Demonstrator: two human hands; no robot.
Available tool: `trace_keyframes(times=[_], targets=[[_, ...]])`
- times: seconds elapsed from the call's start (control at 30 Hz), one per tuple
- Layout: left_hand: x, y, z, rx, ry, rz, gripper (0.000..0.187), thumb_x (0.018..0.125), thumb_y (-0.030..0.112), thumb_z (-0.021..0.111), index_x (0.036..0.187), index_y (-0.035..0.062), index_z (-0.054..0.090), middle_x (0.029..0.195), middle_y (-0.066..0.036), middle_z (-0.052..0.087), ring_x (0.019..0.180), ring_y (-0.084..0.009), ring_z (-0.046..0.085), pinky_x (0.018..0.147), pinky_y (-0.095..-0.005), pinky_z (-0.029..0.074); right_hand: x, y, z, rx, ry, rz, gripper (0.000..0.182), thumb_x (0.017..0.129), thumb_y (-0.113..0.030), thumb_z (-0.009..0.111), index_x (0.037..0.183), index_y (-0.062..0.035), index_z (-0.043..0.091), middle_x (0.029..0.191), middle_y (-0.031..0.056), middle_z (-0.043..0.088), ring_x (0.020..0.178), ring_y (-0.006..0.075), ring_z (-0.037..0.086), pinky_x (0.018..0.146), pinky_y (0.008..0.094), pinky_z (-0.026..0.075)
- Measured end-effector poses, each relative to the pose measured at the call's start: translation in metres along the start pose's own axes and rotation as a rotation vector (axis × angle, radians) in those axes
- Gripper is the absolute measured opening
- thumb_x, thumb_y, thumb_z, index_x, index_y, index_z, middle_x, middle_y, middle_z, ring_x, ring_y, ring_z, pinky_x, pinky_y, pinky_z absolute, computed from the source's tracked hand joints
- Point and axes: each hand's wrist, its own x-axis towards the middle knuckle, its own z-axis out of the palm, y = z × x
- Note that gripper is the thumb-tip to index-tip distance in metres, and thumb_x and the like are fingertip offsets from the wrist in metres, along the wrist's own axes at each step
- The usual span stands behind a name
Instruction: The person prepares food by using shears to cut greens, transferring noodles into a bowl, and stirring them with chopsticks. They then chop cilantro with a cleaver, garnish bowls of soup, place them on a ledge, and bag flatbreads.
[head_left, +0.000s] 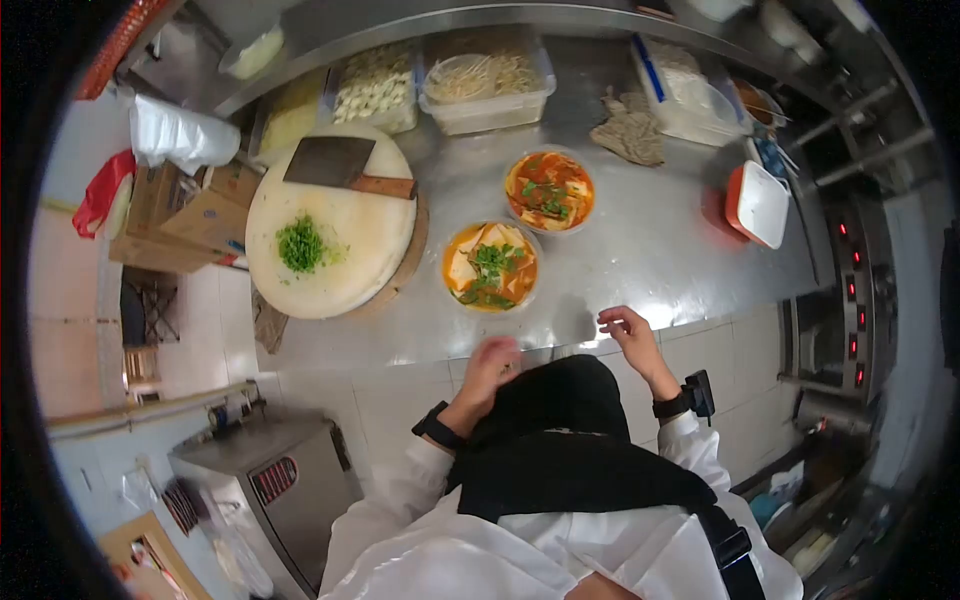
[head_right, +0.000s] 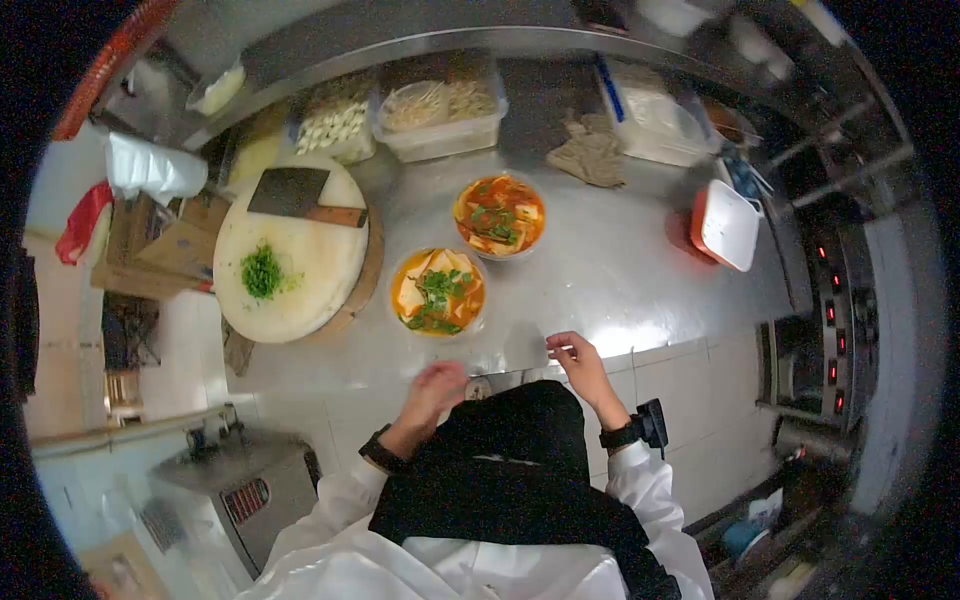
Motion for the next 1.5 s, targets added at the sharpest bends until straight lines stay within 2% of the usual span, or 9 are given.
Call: trace_keyframes(times=[0.07,0.37,0.43,0.5,0.63,0.77,1.0,1.2,1.5], targets=[[0.012,-0.009,-0.017,-0.161,0.560,0.160,0.036,0.088,0.032,0.044,0.118,0.0123,0.041,0.122,-0.003,0.046,0.112,-0.0159,0.043,0.088,-0.0391,0.036,0.033,-0.003,-0.001,-0.003,-0.115,0.026,0.017,0.085,-0.003,0.045,0.100,0.0004,0.052,0.093,0.0067,0.057,0.082,0.0139,0.057,0.073,0.0248,0.046],[0.047,0.059,-0.017,-0.362,0.824,0.511,0.041,0.090,0.029,0.035,0.126,0.0087,0.036,0.125,-0.006,0.039,0.118,-0.0208,0.031,0.099,-0.0392,0.024,0.147,-0.001,0.012,0.223,-0.334,0.162,0.023,0.091,-0.019,0.040,0.103,-0.0021,0.048,0.096,0.0078,0.055,0.082,0.0125,0.056,0.067,0.0237,0.045],[0.048,0.072,0.007,0.196,1.149,0.670,0.035,0.090,0.021,0.037,0.122,0.0066,0.041,0.124,-0.007,0.041,0.117,-0.0199,0.034,0.097,-0.0344,0.026,0.160,-0.001,-0.002,0.236,-0.216,0.162,0.022,0.091,-0.023,0.039,0.099,-0.0040,0.047,0.088,0.0064,0.053,0.077,0.0117,0.055,0.064,0.0238,0.044],[0.055,0.095,0.046,0.084,1.048,0.754,0.023,0.087,0.011,0.040,0.107,0.0026,0.047,0.104,-0.007,0.051,0.099,-0.0165,0.047,0.089,-0.0286,0.036,0.177,-0.009,-0.019,0.269,0.048,0.076,0.019,0.091,-0.025,0.040,0.095,-0.0065,0.045,0.081,0.0024,0.050,0.072,0.0113,0.054,0.062,0.0247,0.044],[0.082,0.098,0.101,-0.361,0.419,0.343,0.029,0.087,0.012,0.043,0.114,0.0030,0.043,0.106,-0.007,0.050,0.097,-0.0154,0.050,0.082,-0.0283,0.040,0.218,-0.031,-0.042,0.210,0.009,0.049,0.017,0.091,-0.025,0.041,0.093,-0.0085,0.044,0.078,-0.0011,0.047,0.068,0.0070,0.048,0.060,0.0229,0.042],[0.125,0.083,0.123,-0.454,0.375,0.194,0.043,0.087,0.014,0.045,0.127,0.0065,0.032,0.112,-0.007,0.046,0.100,-0.0166,0.048,0.088,-0.0318,0.037,0.259,-0.046,-0.057,0.089,-0.148,-0.065,0.020,0.090,-0.022,0.043,0.102,-0.0064,0.049,0.075,-0.0030,0.047,0.065,0.0046,0.045,0.058,0.0199,0.037],[0.165,0.078,0.122,-0.647,0.517,0.382,0.061,0.087,0.014,0.048,0.137,0.0193,0.013,0.114,-0.003,0.040,0.105,-0.0160,0.043,0.097,-0.0356,0.029,0.333,-0.073,-0.058,-0.100,-0.579,-0.172,0.028,0.087,-0.006,0.045,0.114,-0.0034,0.052,0.091,0.0016,0.055,0.082,0.0072,0.048,0.076,0.0189,0.039],[0.180,0.080,0.131,-0.642,0.609,0.445,0.057,0.090,0.012,0.044,0.137,0.0209,0.013,0.106,-0.003,0.041,0.101,-0.0140,0.044,0.093,-0.0339,0.033,0.348,-0.086,-0.070,-0.180,-0.860,-0.013,0.043,0.083,-0.003,0.049,0.125,-0.0080,0.044,0.073,-0.0079,0.040,0.068,0.0019,0.036,0.060,0.0153,0.032],[0.186,0.077,0.129,-0.522,0.499,0.528,0.064,0.087,0.002,0.042,0.138,0.0199,0.008,0.113,-0.005,0.044,0.093,-0.0136,0.051,0.080,-0.0298,0.047,0.318,-0.076,-0.109,-0.085,-0.793,0.006,0.051,0.076,0.000,0.045,0.126,-0.0073,0.043,0.073,-0.0049,0.046,0.060,0.0026,0.041,0.054,0.0162,0.036]])
